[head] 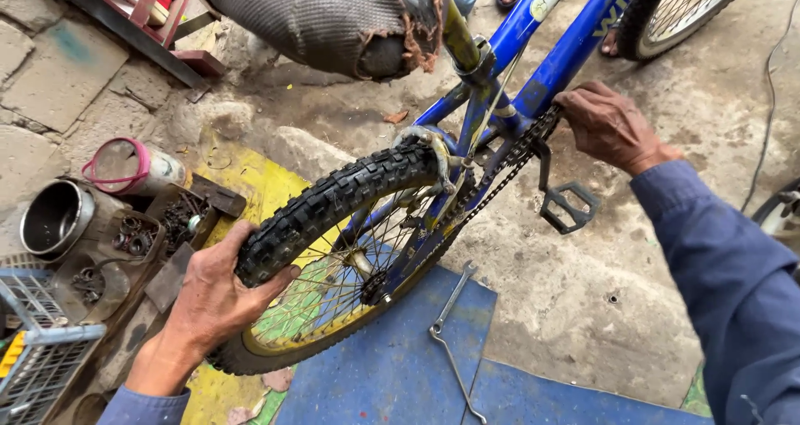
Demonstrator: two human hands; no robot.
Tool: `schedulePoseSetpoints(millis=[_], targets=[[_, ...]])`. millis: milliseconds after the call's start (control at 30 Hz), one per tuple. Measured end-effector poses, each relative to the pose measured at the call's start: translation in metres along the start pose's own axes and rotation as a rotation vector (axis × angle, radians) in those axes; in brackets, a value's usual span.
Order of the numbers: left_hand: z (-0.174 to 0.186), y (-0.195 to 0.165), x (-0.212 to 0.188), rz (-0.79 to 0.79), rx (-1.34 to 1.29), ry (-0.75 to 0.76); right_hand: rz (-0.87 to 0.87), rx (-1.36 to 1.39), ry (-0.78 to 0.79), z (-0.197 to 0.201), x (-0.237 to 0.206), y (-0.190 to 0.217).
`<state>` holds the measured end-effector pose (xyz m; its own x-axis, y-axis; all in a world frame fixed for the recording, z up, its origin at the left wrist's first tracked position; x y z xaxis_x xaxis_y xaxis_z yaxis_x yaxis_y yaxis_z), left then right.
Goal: The person repairs the rear wheel of a blue bicycle, using a wrench to loosen and tighten the axle nuts while steadying the wheel by hand. They reposition the wheel in the frame, adjust the chain over the sprocket, and spin the wheel to check its movement.
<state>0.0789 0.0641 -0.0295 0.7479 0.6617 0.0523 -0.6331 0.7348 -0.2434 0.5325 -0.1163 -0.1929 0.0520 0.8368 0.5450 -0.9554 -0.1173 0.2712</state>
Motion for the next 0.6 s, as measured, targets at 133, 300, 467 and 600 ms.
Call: schedulePoseSetpoints(millis=[133,300,467,600], targets=[[0.002,-0.004,0.0,-0.038,-0.016,-0.017,-0.023,-0.054,-0.071,0.005,-0.001,0.01],[-0.002,0.002,0.001,0.014,-0.001,0.025,0.031,-0.167,0.009,-0.003,0.001,0.003],[-0.002,0.0,0.001,0.004,-0.006,0.017,0.095,-0.303,0.208,-0.012,-0.001,-0.017],[0.0,0.001,0.0,0.005,-0.02,0.025,0.117,-0.248,0.143,-0.012,-0.01,-0.018]])
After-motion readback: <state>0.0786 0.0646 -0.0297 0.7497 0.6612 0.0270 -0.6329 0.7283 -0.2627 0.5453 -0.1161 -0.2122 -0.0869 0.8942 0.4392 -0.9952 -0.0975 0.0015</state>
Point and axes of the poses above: each hand's wrist, its own x-axis towards the middle knuckle, its own z-axis out of the back of the hand, y = z × x, the point moved 8 cm from there along x, towards the middle knuckle, and after that the axes turned 13 degrees about x, right-handed, at the moved point
